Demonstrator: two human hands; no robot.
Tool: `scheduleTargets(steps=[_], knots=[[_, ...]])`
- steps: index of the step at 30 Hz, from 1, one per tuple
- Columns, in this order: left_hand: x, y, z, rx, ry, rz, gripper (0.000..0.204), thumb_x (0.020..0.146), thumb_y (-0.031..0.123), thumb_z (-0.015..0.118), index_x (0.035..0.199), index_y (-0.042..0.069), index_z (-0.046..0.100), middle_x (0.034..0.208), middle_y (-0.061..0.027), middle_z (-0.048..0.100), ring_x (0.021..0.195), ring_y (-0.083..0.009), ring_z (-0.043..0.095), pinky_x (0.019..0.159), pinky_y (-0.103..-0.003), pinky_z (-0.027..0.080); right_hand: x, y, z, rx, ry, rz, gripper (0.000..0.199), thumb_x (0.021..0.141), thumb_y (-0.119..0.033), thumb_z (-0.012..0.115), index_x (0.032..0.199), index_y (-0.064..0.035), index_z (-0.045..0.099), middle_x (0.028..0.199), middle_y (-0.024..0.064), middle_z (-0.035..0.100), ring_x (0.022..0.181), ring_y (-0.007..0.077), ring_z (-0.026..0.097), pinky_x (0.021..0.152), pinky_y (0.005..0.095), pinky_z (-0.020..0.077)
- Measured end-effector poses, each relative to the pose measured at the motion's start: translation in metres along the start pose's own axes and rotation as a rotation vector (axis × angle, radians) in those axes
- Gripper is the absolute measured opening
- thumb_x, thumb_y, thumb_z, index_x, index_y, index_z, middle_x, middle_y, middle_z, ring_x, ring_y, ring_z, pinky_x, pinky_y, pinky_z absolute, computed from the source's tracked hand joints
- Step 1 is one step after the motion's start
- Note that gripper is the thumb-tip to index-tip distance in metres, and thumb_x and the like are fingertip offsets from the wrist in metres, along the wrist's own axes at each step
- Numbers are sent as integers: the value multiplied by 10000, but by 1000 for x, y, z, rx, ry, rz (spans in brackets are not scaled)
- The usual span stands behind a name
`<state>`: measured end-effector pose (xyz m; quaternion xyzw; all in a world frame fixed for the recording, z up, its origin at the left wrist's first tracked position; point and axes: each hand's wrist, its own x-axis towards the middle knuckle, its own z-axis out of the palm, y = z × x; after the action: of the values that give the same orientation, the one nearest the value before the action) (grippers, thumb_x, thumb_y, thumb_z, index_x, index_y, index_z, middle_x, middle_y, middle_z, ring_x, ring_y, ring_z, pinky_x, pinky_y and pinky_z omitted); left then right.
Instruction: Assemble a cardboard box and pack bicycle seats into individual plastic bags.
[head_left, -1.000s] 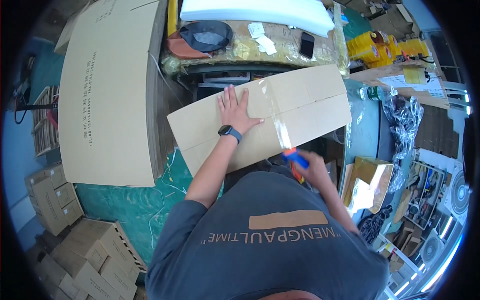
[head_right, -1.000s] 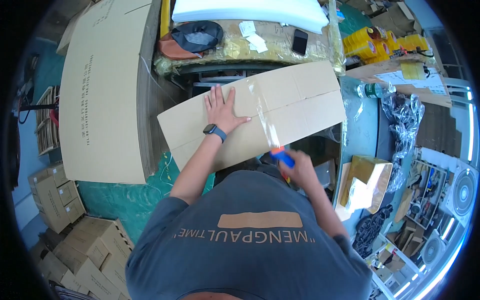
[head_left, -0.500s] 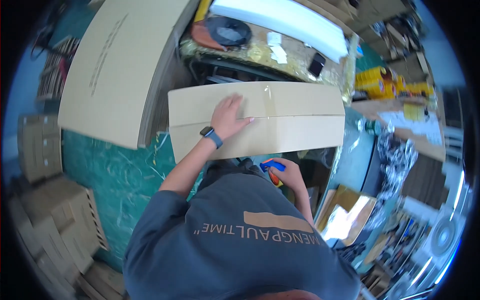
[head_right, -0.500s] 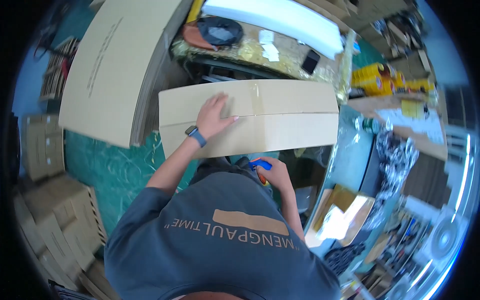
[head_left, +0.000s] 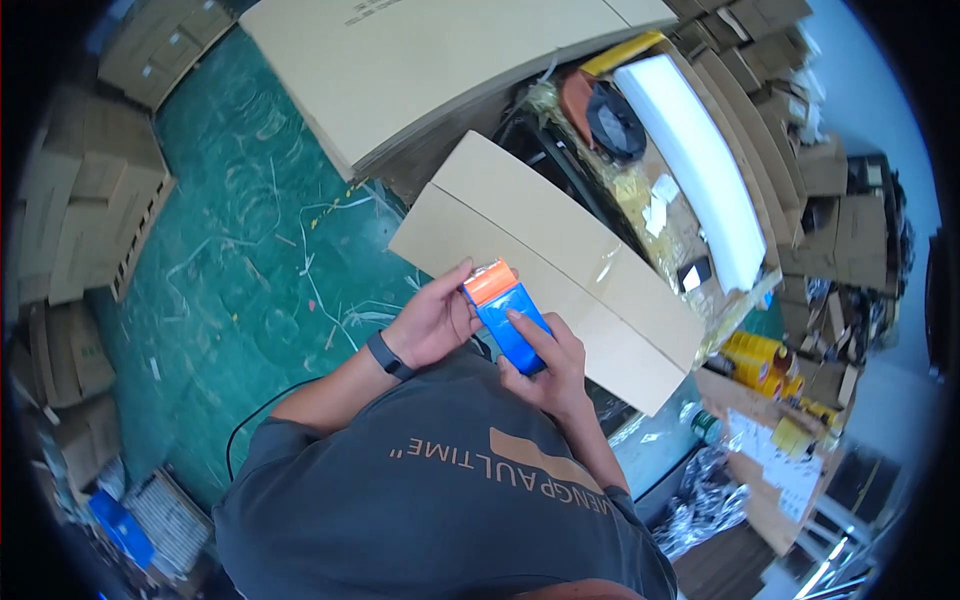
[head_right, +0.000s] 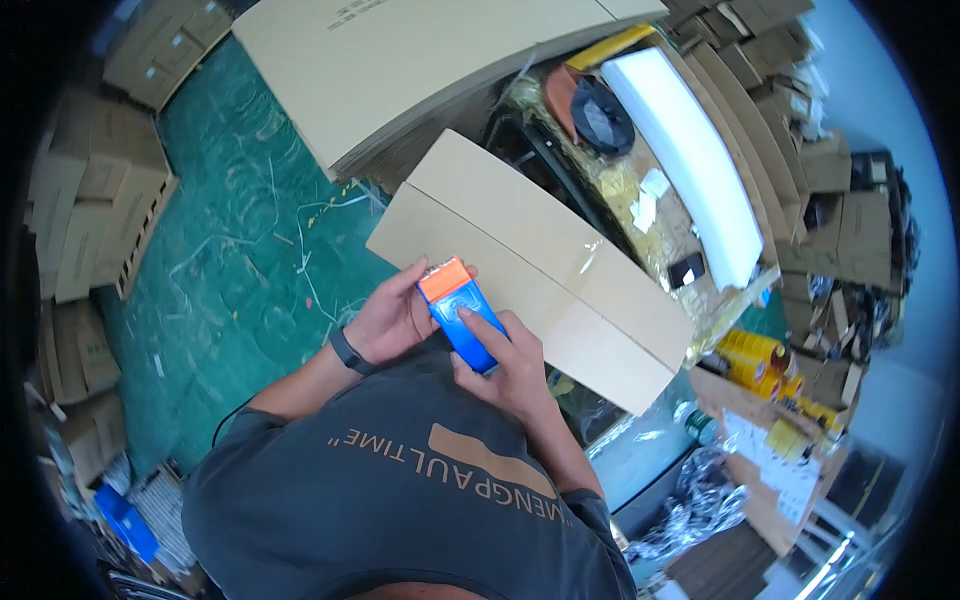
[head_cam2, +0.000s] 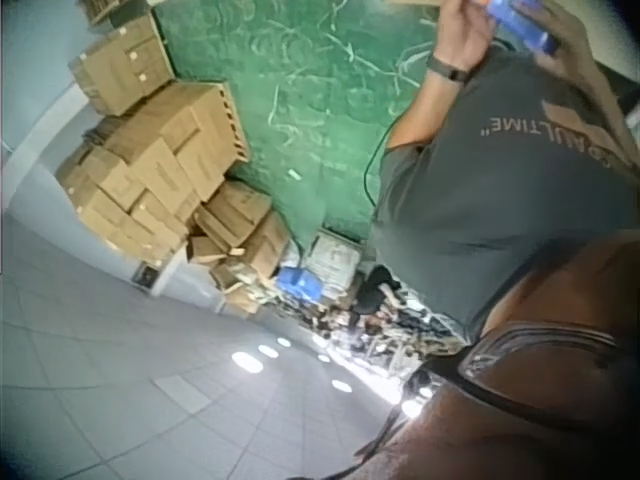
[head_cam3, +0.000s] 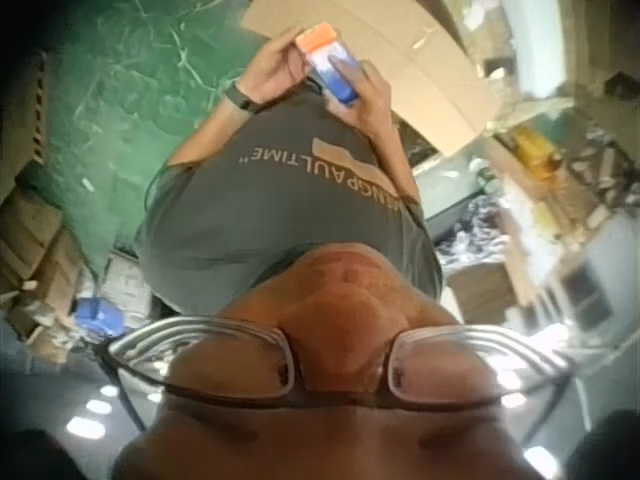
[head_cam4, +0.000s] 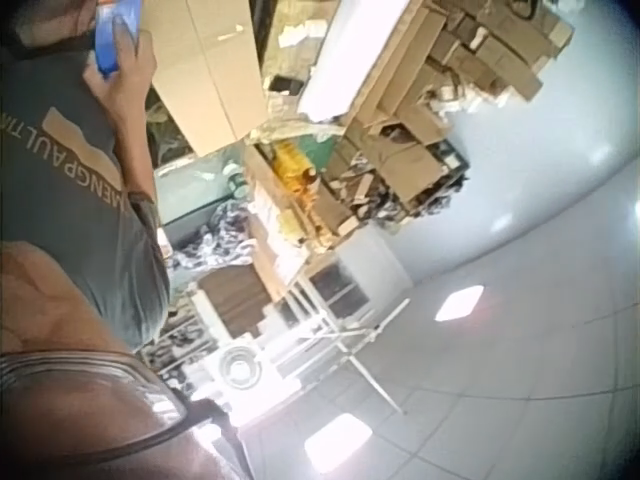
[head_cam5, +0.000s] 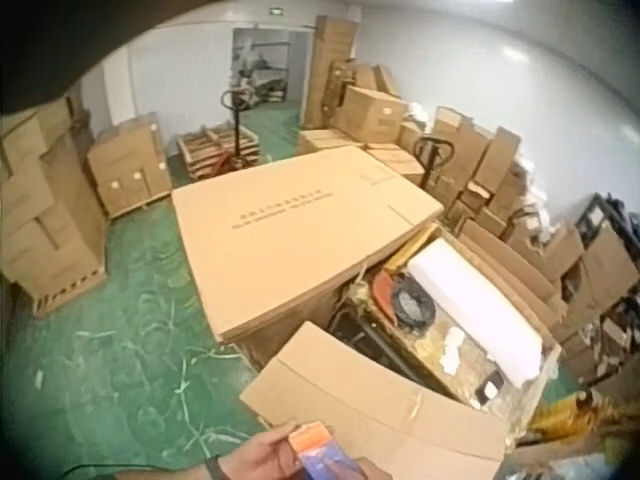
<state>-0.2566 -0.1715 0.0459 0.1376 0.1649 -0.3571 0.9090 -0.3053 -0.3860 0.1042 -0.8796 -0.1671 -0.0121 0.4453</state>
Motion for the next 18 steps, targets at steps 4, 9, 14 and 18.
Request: scheduleTargets(steps=[4, 9, 14, 18], knots=[[14, 55, -8, -75, 14, 45, 394, 1144, 262, 483, 1400, -22, 580, 1426, -178, 651, 1299, -245, 649, 1132, -388, 514, 55, 21, 11, -16, -73, -221, 679, 690, -118, 868, 1347, -180, 709, 899, 131, 640, 717, 307, 659, 649, 394, 567], [71, 183, -81, 484, 331, 720, 363, 1119, 186, 542, 1356, -79, 616, 1328, -198, 709, 1262, -271, 676, 1146, -369, 498, 119, 84, 31, -147, -191, -139, 611, 717, -114, 825, 1317, -161, 720, 886, 128, 630, 728, 311, 660, 655, 398, 561], [165, 178, -246, 629, 474, 490, 403, 1078, 252, 638, 1353, -43, 651, 1381, -178, 694, 1255, -237, 675, 1153, -366, 469, 162, 129, 66, -316, -375, 29, 464, 771, -214, 809, 1231, -172, 756, 929, 146, 656, 797, 358, 700, 743, 437, 594], [183, 144, -317, 1295, 820, 316, 593, 1043, 470, 638, 1335, -45, 667, 1258, -184, 751, 1190, -326, 708, 1022, -436, 541, 171, 135, 68, -275, -427, 50, 425, 785, -251, 805, 1203, -179, 769, 947, 147, 671, 819, 366, 712, 767, 443, 601]])
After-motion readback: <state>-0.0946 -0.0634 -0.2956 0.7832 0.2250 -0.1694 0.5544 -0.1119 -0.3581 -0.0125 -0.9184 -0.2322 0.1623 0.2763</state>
